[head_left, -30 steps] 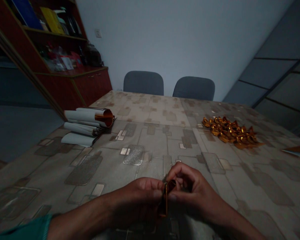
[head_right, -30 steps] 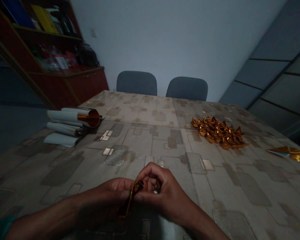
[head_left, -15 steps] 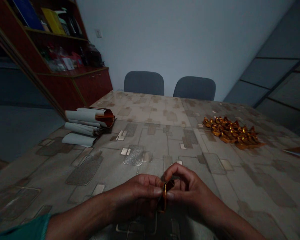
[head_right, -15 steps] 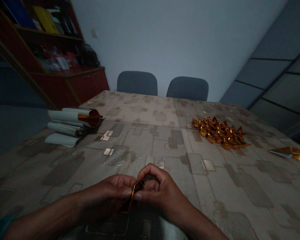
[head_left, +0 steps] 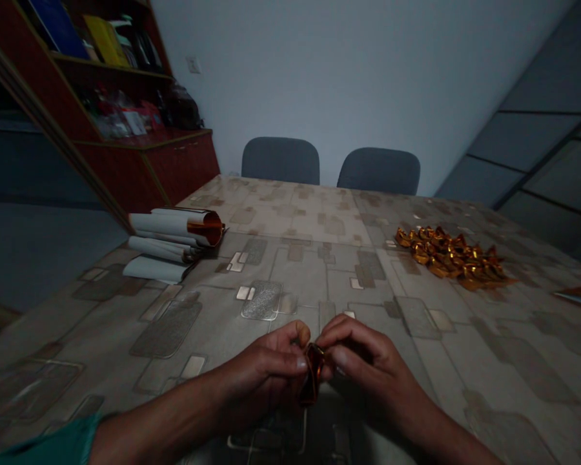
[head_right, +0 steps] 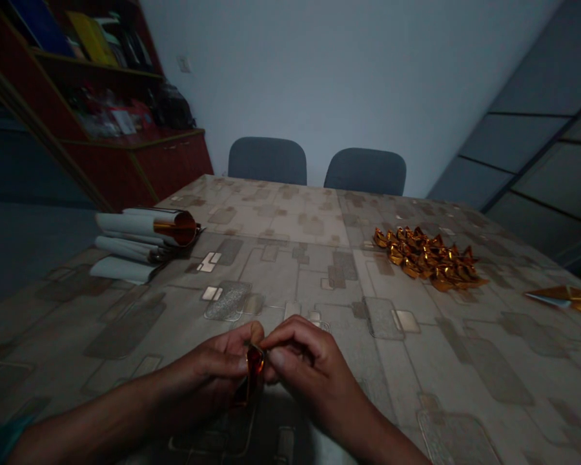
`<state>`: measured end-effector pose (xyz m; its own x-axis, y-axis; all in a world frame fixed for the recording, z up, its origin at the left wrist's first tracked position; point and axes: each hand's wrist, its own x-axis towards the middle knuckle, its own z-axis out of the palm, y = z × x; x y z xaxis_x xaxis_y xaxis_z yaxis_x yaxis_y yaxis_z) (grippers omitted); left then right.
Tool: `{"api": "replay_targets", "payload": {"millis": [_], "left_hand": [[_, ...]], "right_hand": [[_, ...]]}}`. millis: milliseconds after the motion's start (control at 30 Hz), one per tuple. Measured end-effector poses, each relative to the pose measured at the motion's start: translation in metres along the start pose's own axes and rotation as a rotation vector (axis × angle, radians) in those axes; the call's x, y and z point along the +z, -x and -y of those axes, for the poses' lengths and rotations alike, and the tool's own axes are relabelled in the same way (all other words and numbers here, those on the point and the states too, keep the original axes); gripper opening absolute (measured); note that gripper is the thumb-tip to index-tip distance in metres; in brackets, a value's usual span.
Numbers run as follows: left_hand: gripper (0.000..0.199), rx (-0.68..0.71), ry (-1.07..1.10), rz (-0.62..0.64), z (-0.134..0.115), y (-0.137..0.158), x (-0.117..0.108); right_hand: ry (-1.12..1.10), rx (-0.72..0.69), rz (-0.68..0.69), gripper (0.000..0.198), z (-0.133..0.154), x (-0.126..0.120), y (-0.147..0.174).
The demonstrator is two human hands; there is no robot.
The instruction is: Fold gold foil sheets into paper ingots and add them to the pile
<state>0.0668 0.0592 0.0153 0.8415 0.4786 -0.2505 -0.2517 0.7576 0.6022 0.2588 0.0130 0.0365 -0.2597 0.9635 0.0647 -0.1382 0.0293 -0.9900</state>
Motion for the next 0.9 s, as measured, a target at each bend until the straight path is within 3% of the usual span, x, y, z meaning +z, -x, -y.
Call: {"api": "replay_targets", "payload": {"millis": [200, 300, 533, 667, 900], "left_hand": [[0.026, 0.048, -0.060, -0.039, 0.005, -0.003, -0.001], [0.022, 0.063, -0.088, -0.061, 0.006, -0.003, -0.003], [0.033, 0.027, -0.095, -0.021, 0.002, -0.002, 0.001], [0.041, 0.062, -0.144, -0.020, 0.005, -0.004, 0.000], [0.040, 0.072, -0.114, 0.032, 0.002, -0.004, 0.002]], "right_hand": [[-0.262, 0.187, -0.017, 0.031, -0.016, 0.003, -0.001], [-0.265, 0.252, -0.036, 0.037, -0.020, 0.003, 0.000], [-0.259, 0.213, -0.059, 0.041, -0.015, 0.003, -0.001], [-0.284, 0.198, -0.006, 0.040, -0.011, 0.003, -0.001], [-0.262, 0.200, -0.042, 0.032, -0.008, 0.000, -0.002]]}}
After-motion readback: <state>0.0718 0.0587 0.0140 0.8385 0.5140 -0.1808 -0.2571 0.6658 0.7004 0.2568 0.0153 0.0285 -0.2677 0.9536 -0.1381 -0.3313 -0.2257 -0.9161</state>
